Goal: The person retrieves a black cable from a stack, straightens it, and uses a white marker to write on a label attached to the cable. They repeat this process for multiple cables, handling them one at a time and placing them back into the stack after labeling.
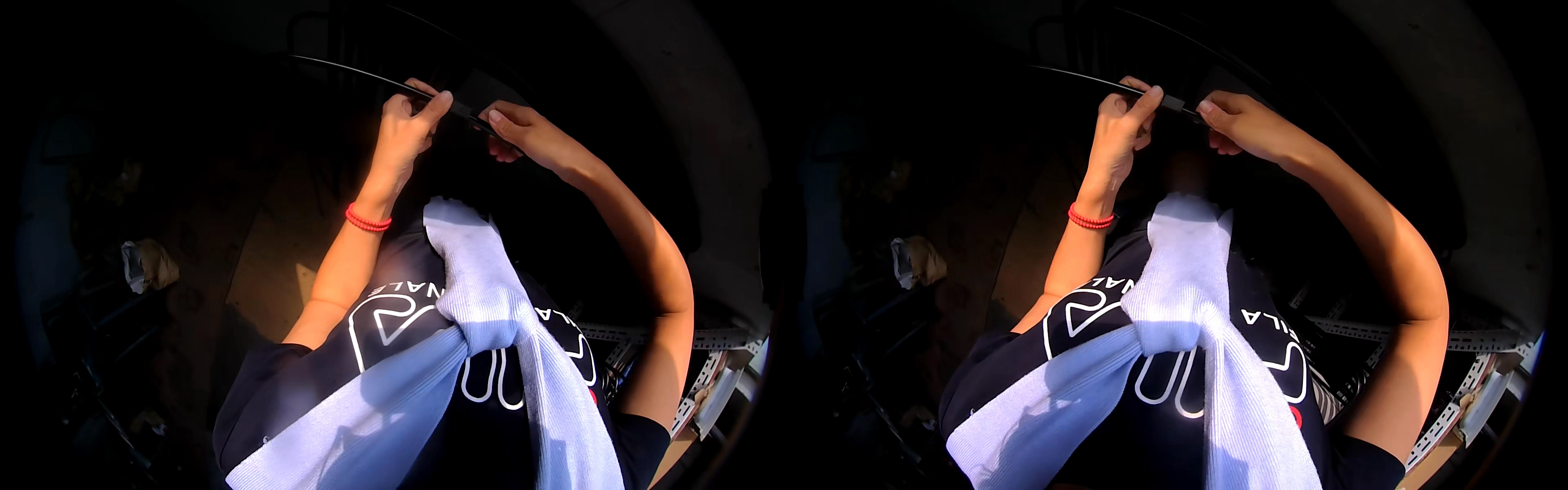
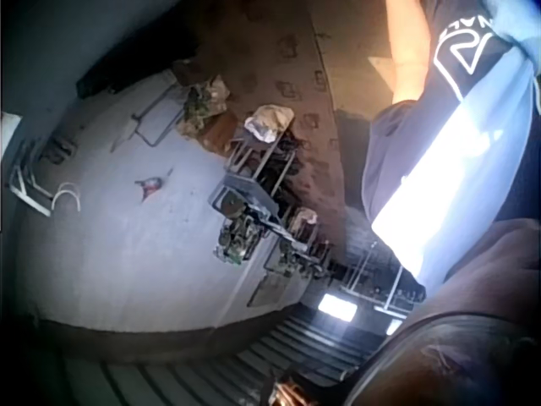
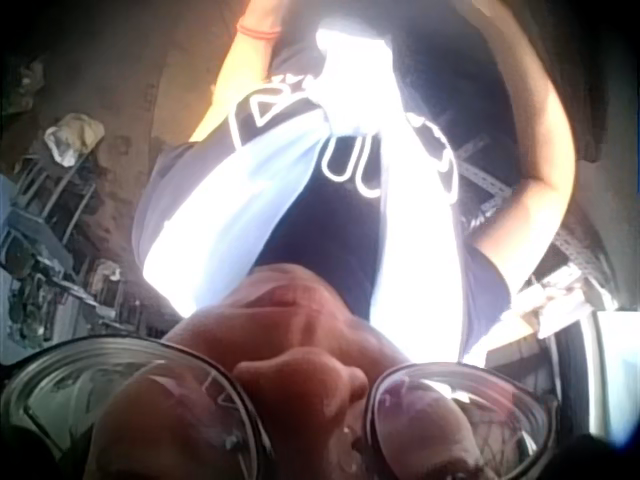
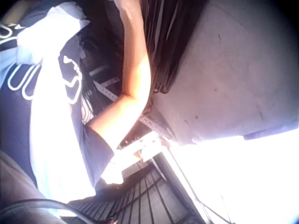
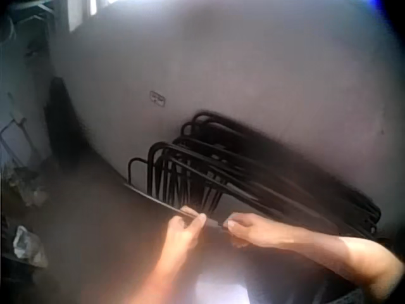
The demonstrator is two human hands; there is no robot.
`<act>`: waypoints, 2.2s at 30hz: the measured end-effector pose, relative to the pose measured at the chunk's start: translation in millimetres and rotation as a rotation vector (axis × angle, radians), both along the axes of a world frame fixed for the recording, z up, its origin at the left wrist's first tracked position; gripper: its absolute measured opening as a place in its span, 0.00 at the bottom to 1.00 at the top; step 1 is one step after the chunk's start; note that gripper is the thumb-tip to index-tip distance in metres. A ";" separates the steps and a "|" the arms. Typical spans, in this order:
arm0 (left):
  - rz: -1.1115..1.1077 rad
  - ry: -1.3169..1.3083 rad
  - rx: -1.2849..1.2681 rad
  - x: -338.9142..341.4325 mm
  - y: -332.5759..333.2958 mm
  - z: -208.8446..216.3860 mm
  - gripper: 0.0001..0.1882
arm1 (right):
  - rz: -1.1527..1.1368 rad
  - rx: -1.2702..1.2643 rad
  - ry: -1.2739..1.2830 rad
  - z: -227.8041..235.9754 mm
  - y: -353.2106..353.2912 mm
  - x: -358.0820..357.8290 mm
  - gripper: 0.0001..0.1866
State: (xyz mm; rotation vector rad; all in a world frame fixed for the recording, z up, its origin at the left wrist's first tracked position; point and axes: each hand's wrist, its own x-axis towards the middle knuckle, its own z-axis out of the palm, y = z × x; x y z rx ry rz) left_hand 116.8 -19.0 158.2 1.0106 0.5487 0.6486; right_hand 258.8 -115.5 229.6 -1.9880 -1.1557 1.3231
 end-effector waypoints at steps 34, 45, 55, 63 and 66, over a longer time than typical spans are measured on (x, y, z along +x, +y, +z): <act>-0.356 0.004 -0.242 56.3 -67.3 8.6 0.17 | -0.589 0.436 -0.631 -27.0 -165.2 44.1 0.15; -0.843 -0.002 -0.381 97.4 -133.0 8.5 0.10 | -0.486 0.636 -0.570 -32.8 -168.5 36.3 0.07; -0.759 0.009 -0.373 103.0 -148.7 10.6 0.10 | -0.435 0.572 -0.211 -18.4 -186.4 49.1 0.05; -0.646 -0.022 -0.369 102.1 -157.1 9.9 0.11 | -0.394 0.390 -0.227 0.7 -201.7 60.6 0.11; -0.621 -0.037 -0.388 103.7 -164.1 8.3 0.12 | -0.437 0.413 -0.160 -6.1 -216.5 68.0 0.11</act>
